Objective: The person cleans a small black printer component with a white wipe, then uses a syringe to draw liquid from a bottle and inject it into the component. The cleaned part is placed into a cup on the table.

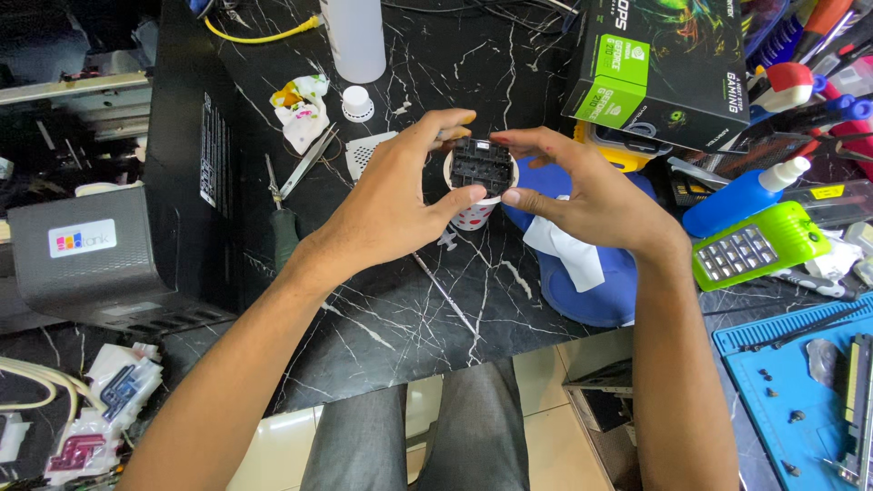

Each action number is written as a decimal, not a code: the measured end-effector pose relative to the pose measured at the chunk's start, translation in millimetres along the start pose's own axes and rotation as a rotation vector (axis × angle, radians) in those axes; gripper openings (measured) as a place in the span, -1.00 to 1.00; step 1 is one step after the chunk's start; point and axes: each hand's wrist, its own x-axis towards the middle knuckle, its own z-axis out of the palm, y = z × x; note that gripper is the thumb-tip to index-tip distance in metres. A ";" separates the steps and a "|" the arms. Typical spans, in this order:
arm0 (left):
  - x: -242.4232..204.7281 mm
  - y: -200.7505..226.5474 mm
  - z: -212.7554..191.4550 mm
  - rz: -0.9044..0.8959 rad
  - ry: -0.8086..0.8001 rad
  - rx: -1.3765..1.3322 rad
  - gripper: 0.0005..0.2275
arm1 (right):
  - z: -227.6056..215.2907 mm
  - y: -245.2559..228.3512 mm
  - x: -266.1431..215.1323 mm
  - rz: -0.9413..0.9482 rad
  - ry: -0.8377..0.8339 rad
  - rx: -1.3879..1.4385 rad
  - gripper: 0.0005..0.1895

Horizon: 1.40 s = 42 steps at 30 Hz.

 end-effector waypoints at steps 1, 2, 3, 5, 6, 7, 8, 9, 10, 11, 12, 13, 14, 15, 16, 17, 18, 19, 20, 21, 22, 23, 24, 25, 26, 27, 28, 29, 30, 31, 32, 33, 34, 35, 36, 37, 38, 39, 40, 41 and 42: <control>0.4 1.6 -0.8 0.001 0.000 0.000 -0.41 | -0.1 -1.0 -0.5 0.000 0.001 -0.001 -0.36; 0.1 3.3 -1.7 0.000 -0.003 0.000 -0.41 | 0.3 -2.3 -1.2 0.021 -0.001 0.014 -0.35; -0.4 5.0 -2.6 -0.001 -0.005 -0.001 -0.42 | 0.8 -3.6 -2.0 0.042 -0.003 0.029 -0.34; -0.6 5.4 -2.1 -0.002 -0.003 0.007 -0.44 | 1.5 -8.2 -3.1 0.109 -0.004 0.017 -0.33; -1.1 5.9 -1.6 -0.005 0.000 0.014 -0.45 | 2.0 -10.7 -4.2 0.177 -0.006 0.005 -0.32; -2.1 5.6 -1.0 -0.003 -0.001 0.014 -0.45 | 3.5 -8.1 -5.2 0.177 -0.005 0.004 -0.32; -2.6 5.8 -0.6 0.001 0.005 0.022 -0.46 | 4.4 -5.7 -6.1 0.146 0.006 0.005 -0.32; -3.2 6.2 -0.3 0.005 0.011 0.031 -0.46 | 5.2 -3.5 -7.1 0.115 0.017 0.005 -0.32; -4.0 6.2 0.6 0.009 0.011 0.032 -0.46 | 3.8 -8.8 -8.9 0.114 0.019 0.003 -0.32; -4.9 6.4 1.5 0.030 0.021 0.073 -0.46 | 2.4 -14.2 -10.8 0.169 0.028 -0.014 -0.29; -5.5 6.8 2.6 0.053 0.031 0.115 -0.45 | 0.7 -19.6 -13.2 0.225 0.038 -0.030 -0.26; -8.0 13.1 2.9 0.058 0.031 0.116 -0.45 | -0.9 -22.3 -19.1 0.224 0.042 -0.032 -0.26; -9.9 19.5 3.5 0.088 0.036 0.136 -0.43 | -2.8 -24.9 -25.4 0.127 0.095 -0.056 -0.27; -11.6 25.8 4.3 0.118 0.042 0.156 -0.42 | -4.9 -27.3 -31.8 0.029 0.148 -0.081 -0.27; -11.2 30.3 6.7 0.126 0.038 0.153 -0.42 | -7.2 -30.7 -38.6 0.033 0.154 -0.085 -0.27; -10.8 34.8 9.5 0.196 0.052 0.192 -0.46 | -9.5 -33.7 -45.6 0.055 0.192 -0.100 -0.32; -12.0 39.1 13.0 0.263 0.063 0.229 -0.50 | -10.5 -36.9 -53.8 0.081 0.227 -0.113 -0.37; -11.4 41.2 16.5 0.268 0.058 0.223 -0.50 | -10.8 -39.7 -59.6 0.088 0.231 -0.116 -0.37; -9.1 43.8 19.6 0.291 0.072 0.257 -0.56 | -12.4 -42.4 -64.7 0.101 0.245 -0.126 -0.41; -6.6 46.6 22.6 0.314 0.085 0.290 -0.58 | -14.2 -45.1 -69.7 0.115 0.259 -0.136 -0.45; -5.8 51.3 23.4 0.321 0.085 0.287 -0.58 | -16.2 -45.5 -75.2 0.117 0.264 -0.140 -0.45; -5.0 55.7 24.0 0.310 0.074 0.297 -0.45 | -17.9 -45.8 -80.4 0.143 0.286 -0.192 -0.49; -5.1 59.5 23.9 0.295 0.065 0.308 -0.31 | -18.7 -45.8 -84.6 0.167 0.305 -0.241 -0.53; -4.6 62.9 24.8 0.298 0.065 0.307 -0.31 | -18.9 -41.7 -88.9 0.167 0.307 -0.243 -0.53; -4.2 66.0 25.8 0.285 0.056 0.290 -0.32 | -18.9 -37.2 -93.1 0.245 0.332 -0.288 -0.58; -3.6 68.8 27.1 0.273 0.048 0.273 -0.34 | -18.8 -32.3 -97.4 0.323 0.357 -0.333 -0.62; -1.6 70.3 32.4 0.274 0.044 0.270 -0.34 | -16.4 -28.4 -100.1 0.327 0.358 -0.332 -0.62; 0.5 71.7 38.0 0.291 0.036 0.340 -0.49 | -14.1 -24.2 -102.8 0.402 0.368 -0.398 -0.64; 3.4 73.3 44.0 0.311 0.026 0.408 -0.61 | -12.4 -20.0 -106.0 0.478 0.379 -0.465 -0.65; 3.7 74.5 54.7 0.314 0.022 0.404 -0.61 | -6.1 -7.2 -109.2 0.484 0.381 -0.466 -0.65; 4.4 75.7 64.5 0.368 0.004 0.427 -0.64 | -0.2 5.5 -111.4 0.542 0.387 -0.522 -0.61; 4.9 77.1 74.2 0.422 -0.012 0.450 -0.66 | 5.7 18.1 -113.6 0.600 0.392 -0.578 -0.56; 6.4 72.4 84.1 0.426 -0.015 0.447 -0.66 | 10.6 27.3 -115.5 0.604 0.395 -0.579 -0.56; 8.0 67.7 94.0 0.521 0.044 0.507 -0.74 | 15.7 36.5 -117.3 0.591 0.400 -0.616 -0.59; 9.4 62.8 104.2 0.616 0.104 0.565 -0.81 | 20.7 45.9 -119.3 0.578 0.404 -0.652 -0.61; 10.2 63.7 108.4 0.619 0.102 0.562 -0.81 | 25.0 45.4 -119.2 0.583 0.405 -0.654 -0.61; 10.5 64.4 112.4 0.610 0.088 0.587 -0.76 | 29.7 44.7 -118.7 0.616 0.442 -0.649 -0.69; 10.6 64.9 116.1 0.601 0.074 0.612 -0.71 | 34.6 44.0 -118.0 0.650 0.479 -0.643 -0.77; 11.2 66.6 116.3 0.600 0.073 0.610 -0.71 | 35.6 42.2 -118.0 0.652 0.478 -0.643 -0.77; 11.8 68.2 116.1 0.597 0.075 0.621 -0.70 | 36.7 40.1 -117.7 0.574 0.543 -0.622 -0.78; 12.7 69.6 114.8 0.594 0.079 0.634 -0.69 | 37.5 38.0 -116.0 0.491 0.608 -0.600 -0.80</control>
